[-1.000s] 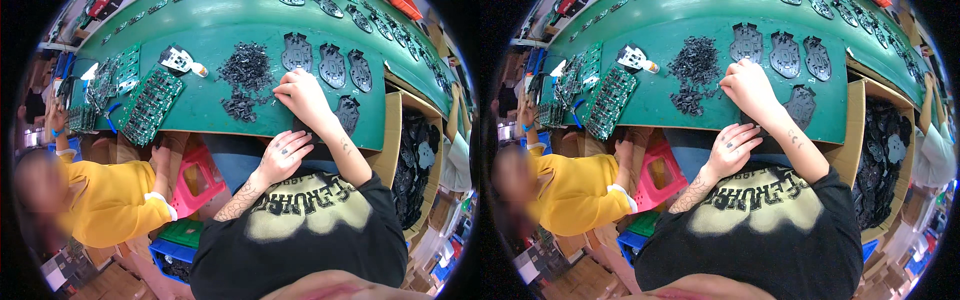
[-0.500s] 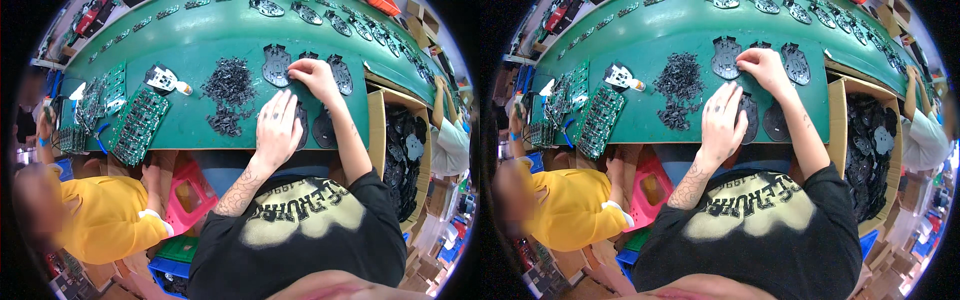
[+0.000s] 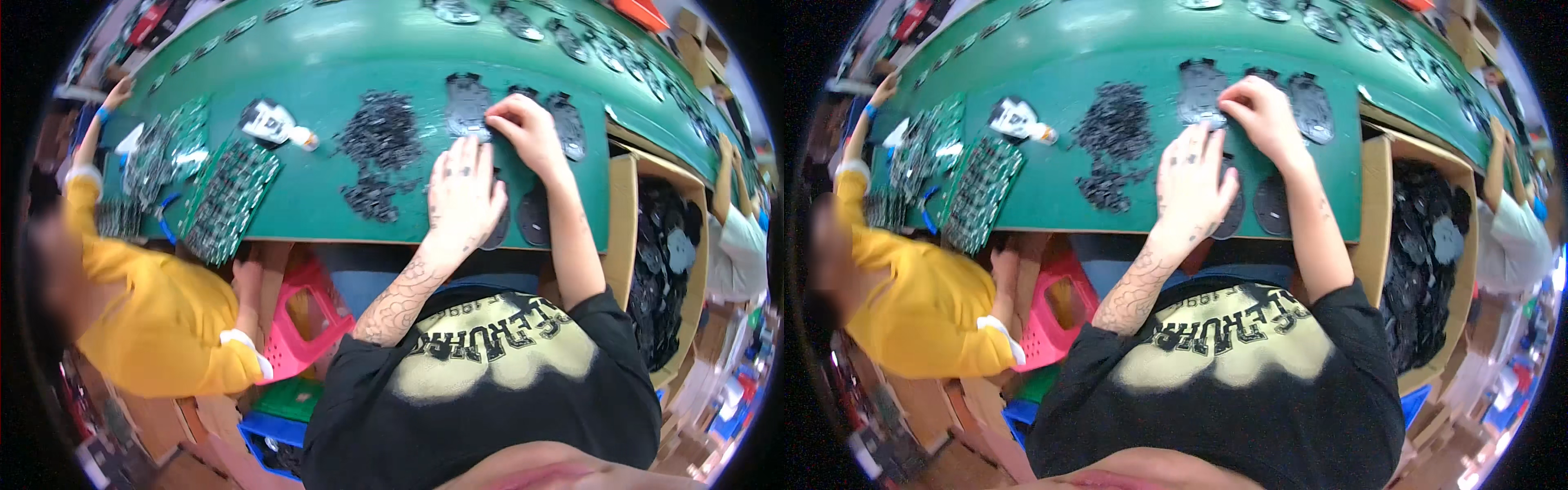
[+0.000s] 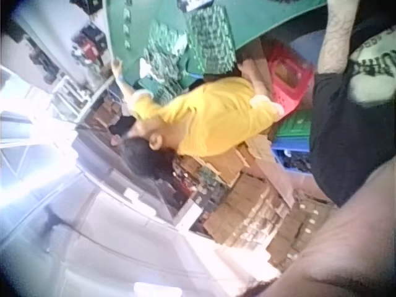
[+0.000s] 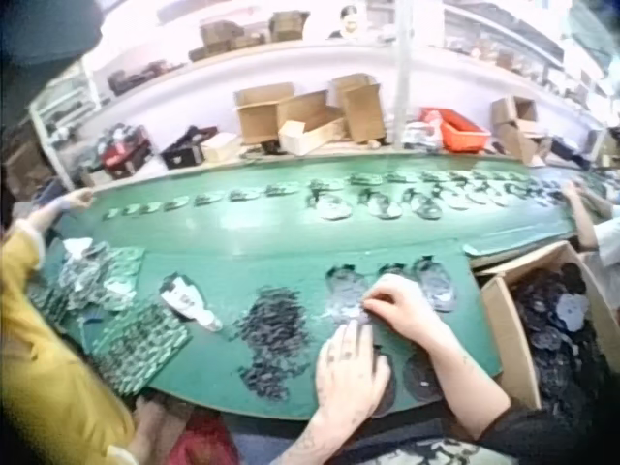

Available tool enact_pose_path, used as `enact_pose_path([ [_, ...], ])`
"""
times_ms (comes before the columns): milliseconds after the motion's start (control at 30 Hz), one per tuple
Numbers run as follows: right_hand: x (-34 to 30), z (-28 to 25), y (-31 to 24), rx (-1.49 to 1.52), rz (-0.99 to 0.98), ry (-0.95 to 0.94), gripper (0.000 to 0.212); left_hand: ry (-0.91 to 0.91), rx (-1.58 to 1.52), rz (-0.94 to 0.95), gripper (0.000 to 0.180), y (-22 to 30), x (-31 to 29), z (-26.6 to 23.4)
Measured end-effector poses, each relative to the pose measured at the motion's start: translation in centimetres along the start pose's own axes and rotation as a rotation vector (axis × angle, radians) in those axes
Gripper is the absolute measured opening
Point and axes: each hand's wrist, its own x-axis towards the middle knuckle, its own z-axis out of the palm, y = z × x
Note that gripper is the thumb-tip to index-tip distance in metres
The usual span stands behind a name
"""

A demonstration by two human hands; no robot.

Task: Assembling plastic computer mouse components at a factory workbench.

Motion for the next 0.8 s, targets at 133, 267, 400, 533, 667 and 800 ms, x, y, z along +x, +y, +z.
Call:
enact_pose_path([
  [133,0.0,0.5,-0.8,0.007,0.062,-0.015,0.01,0.023,-0.002,-0.004,0.057,-0.5,-0.3,-0.3],
  [267,-0.2,-0.2,-0.8,-0.019,0.059,-0.012,0.01,0.034,-0.061,0.025,0.059,-0.1,-0.2,0.1],
  [400,0.0,0.3,-1.0,-0.022,0.001,-0.03,0.009,0.028,-0.021,0.002,0.06,-0.5,-0.4,-0.2],
  [533,-0.2,0.0,-1.1,-0.045,0.03,-0.012,0.008,0.038,-0.053,0.023,0.06,-0.2,-0.2,0.1],
  [667,-0.2,0.5,-0.6,-0.122,-0.072,-0.019,0.008,0.052,-0.035,0.02,0.059,-0.3,-0.3,0.1],
  [800,0.7,0.2,-1.2,-0.191,-0.009,-0.126,0.01,0.049,-0.027,0.031,0.058,-0.3,-0.2,0.0],
])
